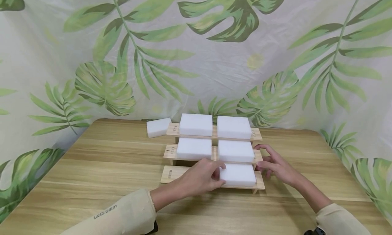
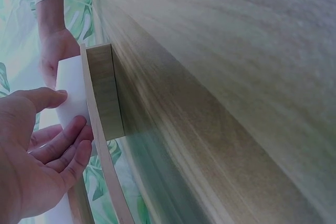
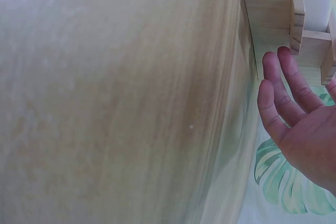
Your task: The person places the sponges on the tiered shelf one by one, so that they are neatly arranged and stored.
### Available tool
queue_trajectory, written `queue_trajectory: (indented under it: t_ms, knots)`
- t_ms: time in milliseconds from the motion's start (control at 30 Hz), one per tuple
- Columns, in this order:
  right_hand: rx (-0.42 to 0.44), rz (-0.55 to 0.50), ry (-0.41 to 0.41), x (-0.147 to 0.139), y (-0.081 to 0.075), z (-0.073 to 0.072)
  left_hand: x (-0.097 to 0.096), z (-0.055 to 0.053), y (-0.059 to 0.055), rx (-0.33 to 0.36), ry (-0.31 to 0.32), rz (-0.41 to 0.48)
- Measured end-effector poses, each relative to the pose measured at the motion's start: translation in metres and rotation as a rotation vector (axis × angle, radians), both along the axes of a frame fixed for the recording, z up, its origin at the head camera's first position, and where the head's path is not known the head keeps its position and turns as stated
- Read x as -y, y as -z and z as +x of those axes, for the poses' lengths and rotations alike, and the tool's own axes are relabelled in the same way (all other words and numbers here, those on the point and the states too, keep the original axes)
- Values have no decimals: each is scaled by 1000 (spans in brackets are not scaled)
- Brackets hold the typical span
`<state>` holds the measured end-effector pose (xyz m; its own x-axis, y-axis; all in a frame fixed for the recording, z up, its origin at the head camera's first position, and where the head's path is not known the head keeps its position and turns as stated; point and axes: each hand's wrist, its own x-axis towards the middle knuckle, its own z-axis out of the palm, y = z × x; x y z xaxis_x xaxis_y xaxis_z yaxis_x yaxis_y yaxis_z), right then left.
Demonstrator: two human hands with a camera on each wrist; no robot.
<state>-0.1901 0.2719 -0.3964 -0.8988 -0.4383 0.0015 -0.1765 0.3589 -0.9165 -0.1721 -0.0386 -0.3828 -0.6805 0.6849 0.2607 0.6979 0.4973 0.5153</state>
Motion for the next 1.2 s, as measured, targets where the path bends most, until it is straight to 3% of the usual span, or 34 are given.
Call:
queue_trajectory:
  t_ms: [600,900,1067,1200]
  knots:
    - [0,4,1,1,1,0,7,2,-2,5,17,23]
    - [-2,16,16,1,1,0,23,9,-7,116,23,74]
    - [-3,14,17,0,1,0,35,15,-13,122,-3,56]
    - [-1,12,19,0,1,0,47,17,-18,84,-35,49]
